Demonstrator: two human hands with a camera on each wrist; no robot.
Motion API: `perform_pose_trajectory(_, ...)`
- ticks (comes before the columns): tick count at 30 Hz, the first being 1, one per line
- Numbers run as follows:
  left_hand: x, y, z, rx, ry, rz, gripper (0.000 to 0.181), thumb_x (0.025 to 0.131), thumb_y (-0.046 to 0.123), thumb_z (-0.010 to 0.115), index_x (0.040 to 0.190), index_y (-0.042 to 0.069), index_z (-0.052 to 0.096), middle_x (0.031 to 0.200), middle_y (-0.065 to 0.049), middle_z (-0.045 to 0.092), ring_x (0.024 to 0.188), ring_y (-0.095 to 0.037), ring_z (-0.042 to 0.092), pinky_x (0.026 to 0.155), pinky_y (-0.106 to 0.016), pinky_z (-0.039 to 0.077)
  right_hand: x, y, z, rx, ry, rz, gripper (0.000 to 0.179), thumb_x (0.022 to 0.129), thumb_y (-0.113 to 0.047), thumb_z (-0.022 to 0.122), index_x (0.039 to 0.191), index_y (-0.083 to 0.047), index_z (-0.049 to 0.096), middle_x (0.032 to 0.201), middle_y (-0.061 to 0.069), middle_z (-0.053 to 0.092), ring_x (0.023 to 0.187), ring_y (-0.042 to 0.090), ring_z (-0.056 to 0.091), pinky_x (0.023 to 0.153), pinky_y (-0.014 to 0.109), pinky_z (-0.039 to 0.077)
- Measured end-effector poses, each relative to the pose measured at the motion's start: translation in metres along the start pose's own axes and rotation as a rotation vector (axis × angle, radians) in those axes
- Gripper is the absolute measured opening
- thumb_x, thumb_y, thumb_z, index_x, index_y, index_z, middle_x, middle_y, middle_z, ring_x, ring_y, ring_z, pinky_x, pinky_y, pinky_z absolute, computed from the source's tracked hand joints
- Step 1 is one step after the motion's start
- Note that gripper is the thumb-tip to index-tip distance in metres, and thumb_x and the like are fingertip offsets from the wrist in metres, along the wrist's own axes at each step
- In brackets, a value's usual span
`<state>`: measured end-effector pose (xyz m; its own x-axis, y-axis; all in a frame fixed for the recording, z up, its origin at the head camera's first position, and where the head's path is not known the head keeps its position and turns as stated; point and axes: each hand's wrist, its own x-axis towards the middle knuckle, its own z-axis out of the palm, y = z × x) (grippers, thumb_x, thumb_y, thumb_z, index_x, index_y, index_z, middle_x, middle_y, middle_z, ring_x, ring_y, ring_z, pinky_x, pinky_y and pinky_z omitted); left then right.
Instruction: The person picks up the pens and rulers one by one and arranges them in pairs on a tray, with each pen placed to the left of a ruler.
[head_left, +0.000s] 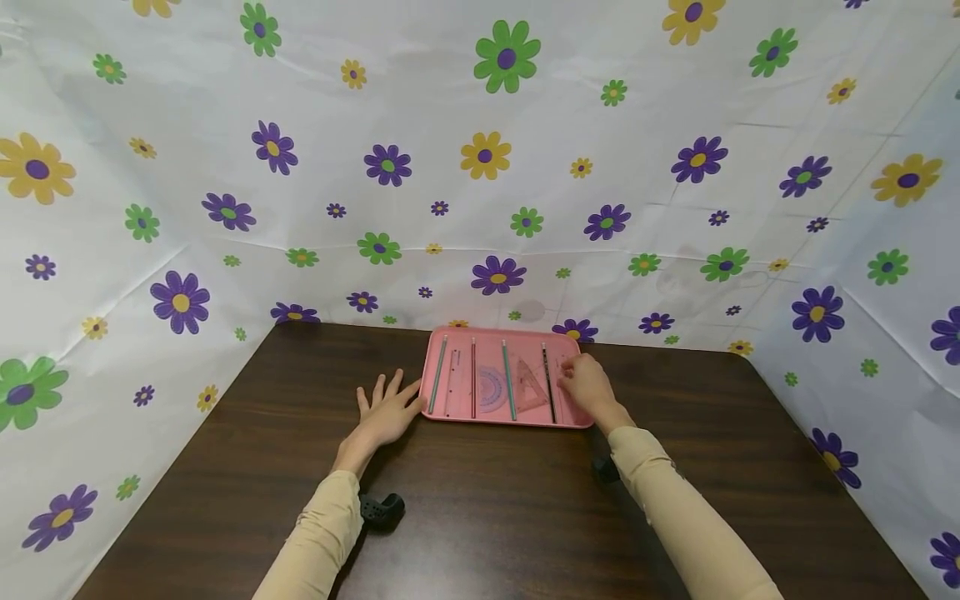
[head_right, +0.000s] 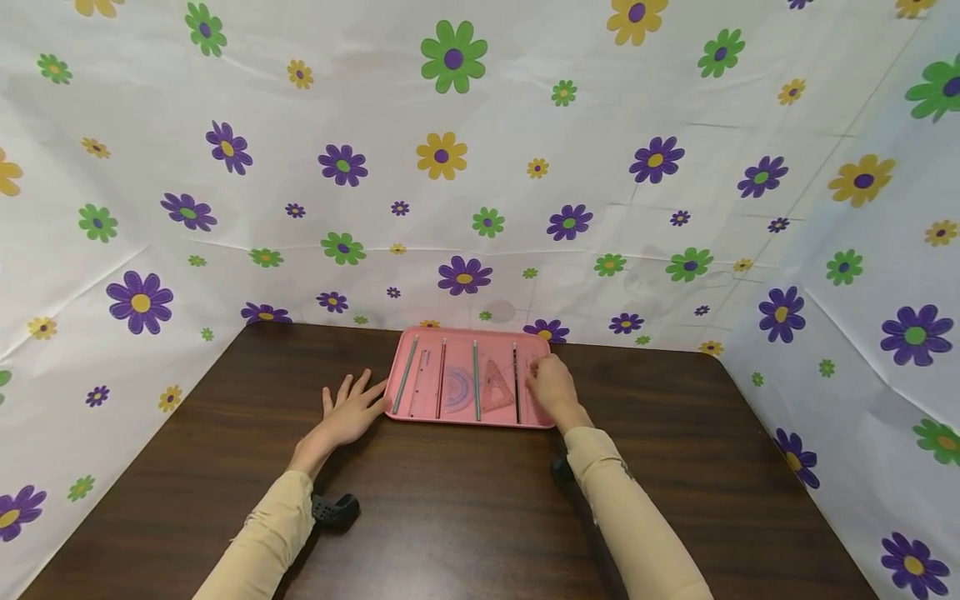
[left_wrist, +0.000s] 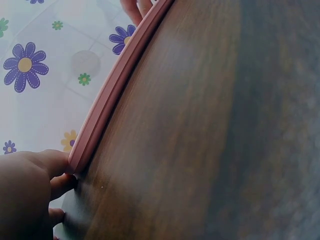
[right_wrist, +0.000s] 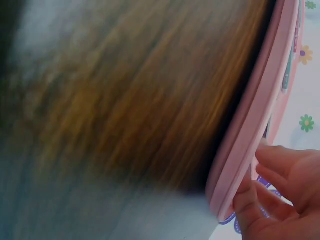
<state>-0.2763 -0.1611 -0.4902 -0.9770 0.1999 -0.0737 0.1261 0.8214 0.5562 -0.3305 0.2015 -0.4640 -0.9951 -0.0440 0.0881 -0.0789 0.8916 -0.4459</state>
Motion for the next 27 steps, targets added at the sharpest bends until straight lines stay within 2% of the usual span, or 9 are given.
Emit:
perform_pose_trajectory(7,0.000,0.000,0.000,0.002,0.007,-0.001,0.058,0.106,0.049,0.036,0.156,0.020,0.035,0.168,-0.016,0.006,0.153,-0.044,-0.008,0.111,-0.069,-0.020,-0.006,-0.011,0.002,-0.119,0.026,-0.018,0.021,0.095,-0.009,0.062,0.107,0.004,0.072,0.106,0.022,0.070,0.096,0.034,0.067,0.089,0.049,0.055)
perform_pose_trajectory(12,0.000,0.000,-0.001,-0.003,0.013,0.004,0.057,0.106,0.047,0.037,0.156,0.019,0.036,0.167,-0.017,0.007,0.152,-0.045,-0.007,0.111,-0.070,-0.020,-0.010,-0.016,0.003,-0.177,0.038,-0.028,0.020,0.095,-0.010,0.061,0.102,0.003,0.074,0.104,0.020,0.068,0.095,0.036,0.065,0.088,0.050,0.055)
perform_pose_trajectory(19,0.000,0.000,-0.001,0.009,0.016,0.003,0.057,0.106,0.047,0.036,0.156,0.019,0.036,0.167,-0.017,0.007,0.153,-0.045,-0.007,0.111,-0.070,-0.020,-0.014,-0.011,0.006,-0.122,0.072,-0.050,0.027,0.095,-0.014,0.061,0.110,0.005,0.071,0.111,0.022,0.065,0.101,0.038,0.062,0.094,0.053,0.052)
perform_pose_trajectory(27,0.001,-0.001,0.000,0.009,0.010,0.006,0.058,0.106,0.048,0.036,0.157,0.019,0.034,0.167,-0.017,0.006,0.152,-0.045,-0.008,0.111,-0.070,-0.020,-0.024,-0.008,0.007,-0.029,0.121,-0.086,0.031,0.094,-0.019,0.061,0.114,0.003,0.070,0.116,0.021,0.065,0.103,0.039,0.059,0.092,0.053,0.050)
